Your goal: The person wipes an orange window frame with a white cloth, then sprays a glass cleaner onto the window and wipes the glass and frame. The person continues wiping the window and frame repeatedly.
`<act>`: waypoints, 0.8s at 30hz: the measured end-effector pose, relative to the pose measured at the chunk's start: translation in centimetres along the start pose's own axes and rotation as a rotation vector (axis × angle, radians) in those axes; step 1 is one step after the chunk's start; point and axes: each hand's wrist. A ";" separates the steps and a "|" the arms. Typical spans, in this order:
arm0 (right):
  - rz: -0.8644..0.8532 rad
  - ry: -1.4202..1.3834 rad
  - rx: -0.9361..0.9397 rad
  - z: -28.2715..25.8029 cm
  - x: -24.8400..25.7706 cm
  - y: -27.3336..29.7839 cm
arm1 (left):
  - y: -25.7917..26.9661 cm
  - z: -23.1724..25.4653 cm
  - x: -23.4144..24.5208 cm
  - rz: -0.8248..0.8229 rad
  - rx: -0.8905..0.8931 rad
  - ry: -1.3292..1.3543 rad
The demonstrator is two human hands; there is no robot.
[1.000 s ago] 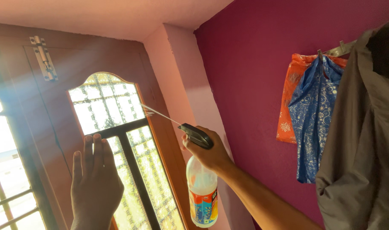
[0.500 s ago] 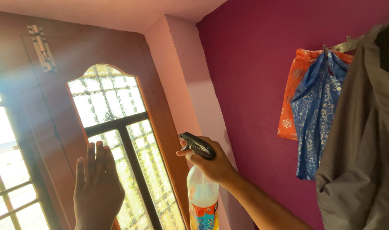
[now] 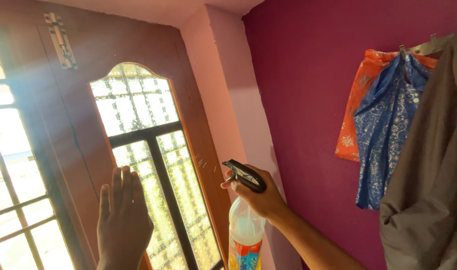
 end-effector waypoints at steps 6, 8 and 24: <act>-0.091 0.015 -0.129 0.2 -0.4 1.2 | 0.8 0.6 -0.5 -0.065 0.011 -0.011; -0.143 0.026 -0.094 0.6 -0.4 1.8 | 1.2 0.8 -0.6 -0.049 0.006 0.025; -0.031 0.116 -0.134 3.5 1.5 4.8 | 2.0 2.4 -2.2 -0.024 0.002 0.111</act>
Point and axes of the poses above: each hand's wrist, its own y-axis away from the middle knuckle, its own x-axis out of the back of the hand, z = x × y, and after that the axes turned 9 degrees about -z, right-handed
